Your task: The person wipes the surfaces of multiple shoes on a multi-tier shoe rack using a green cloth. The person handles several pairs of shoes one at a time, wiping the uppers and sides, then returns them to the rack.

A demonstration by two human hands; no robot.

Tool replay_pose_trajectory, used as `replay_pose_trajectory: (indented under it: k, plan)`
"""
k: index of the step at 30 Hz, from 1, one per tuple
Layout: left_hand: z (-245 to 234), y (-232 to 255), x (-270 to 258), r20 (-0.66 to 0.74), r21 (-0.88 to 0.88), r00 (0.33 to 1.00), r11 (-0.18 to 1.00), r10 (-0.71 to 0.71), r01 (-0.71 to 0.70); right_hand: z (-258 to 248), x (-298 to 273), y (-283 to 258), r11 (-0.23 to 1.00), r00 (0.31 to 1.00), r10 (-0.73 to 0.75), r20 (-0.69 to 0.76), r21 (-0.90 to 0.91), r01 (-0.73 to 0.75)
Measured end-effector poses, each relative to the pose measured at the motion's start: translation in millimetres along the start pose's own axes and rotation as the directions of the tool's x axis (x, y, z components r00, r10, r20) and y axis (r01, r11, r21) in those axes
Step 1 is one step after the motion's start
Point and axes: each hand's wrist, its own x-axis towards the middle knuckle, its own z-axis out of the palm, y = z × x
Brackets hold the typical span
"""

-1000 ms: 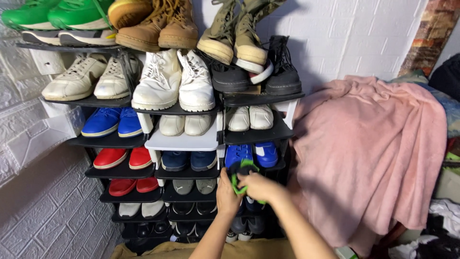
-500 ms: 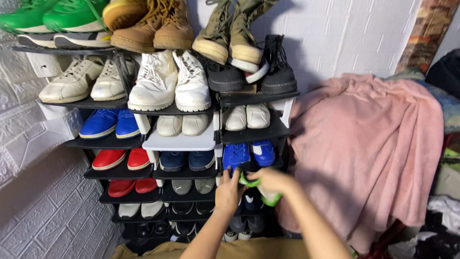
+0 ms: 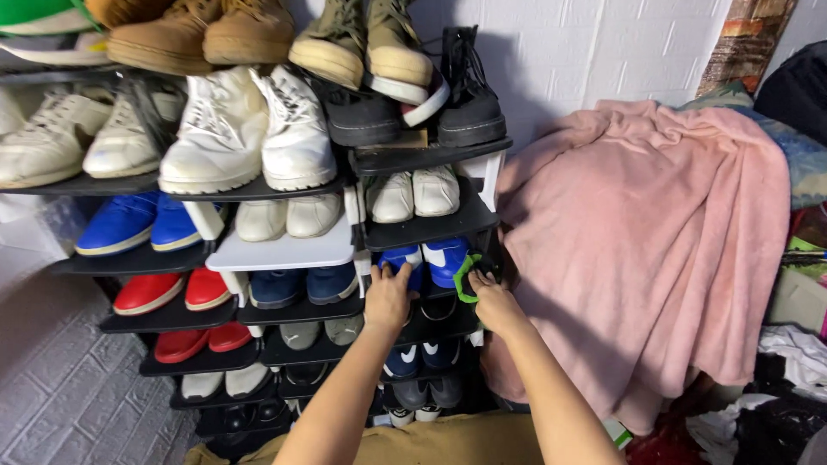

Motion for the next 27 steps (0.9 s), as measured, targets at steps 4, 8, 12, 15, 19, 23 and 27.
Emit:
replay_pose_trajectory:
  k: [4, 8, 12, 15, 19, 23, 27]
  plan:
    - [1, 16, 11, 0.097, -0.031, 0.994, 0.998, -0.046, 0.049, 7, -1, 9, 0.997, 0.999, -0.008, -0.051, 0.078, 0.012]
    - [44, 38, 31, 0.098, 0.191, 0.985, 0.974, -0.145, 0.124, 18, -3, 15, 0.996, 0.989, -0.049, -0.14, 0.065, 0.059]
    - [39, 67, 12, -0.022, -0.066, 0.994, 0.992, 0.105, -0.106, 12, -11, 11, 0.985, 0.986, -0.037, -0.165, 0.162, 0.064]
    - [-9, 83, 12, 0.162, -0.185, 0.987, 0.982, 0.0, 0.03, 16, -6, 21, 0.949, 0.986, -0.01, -0.164, 0.308, 0.061]
    - [16, 82, 30, 0.247, 0.113, 0.969, 0.993, -0.003, -0.026, 14, -2, 32, 0.915, 0.987, -0.027, -0.156, 0.393, 0.087]
    - [11, 75, 38, 0.24, 0.021, 0.971, 1.0, 0.004, -0.009, -23, -10, 21, 0.507, 0.934, 0.332, 0.136, 0.809, -0.298]
    - [23, 67, 44, 0.247, -0.058, 0.969, 0.998, 0.021, -0.007, -32, -14, 51, 0.256, 0.828, 0.539, 0.156, 0.906, -0.337]
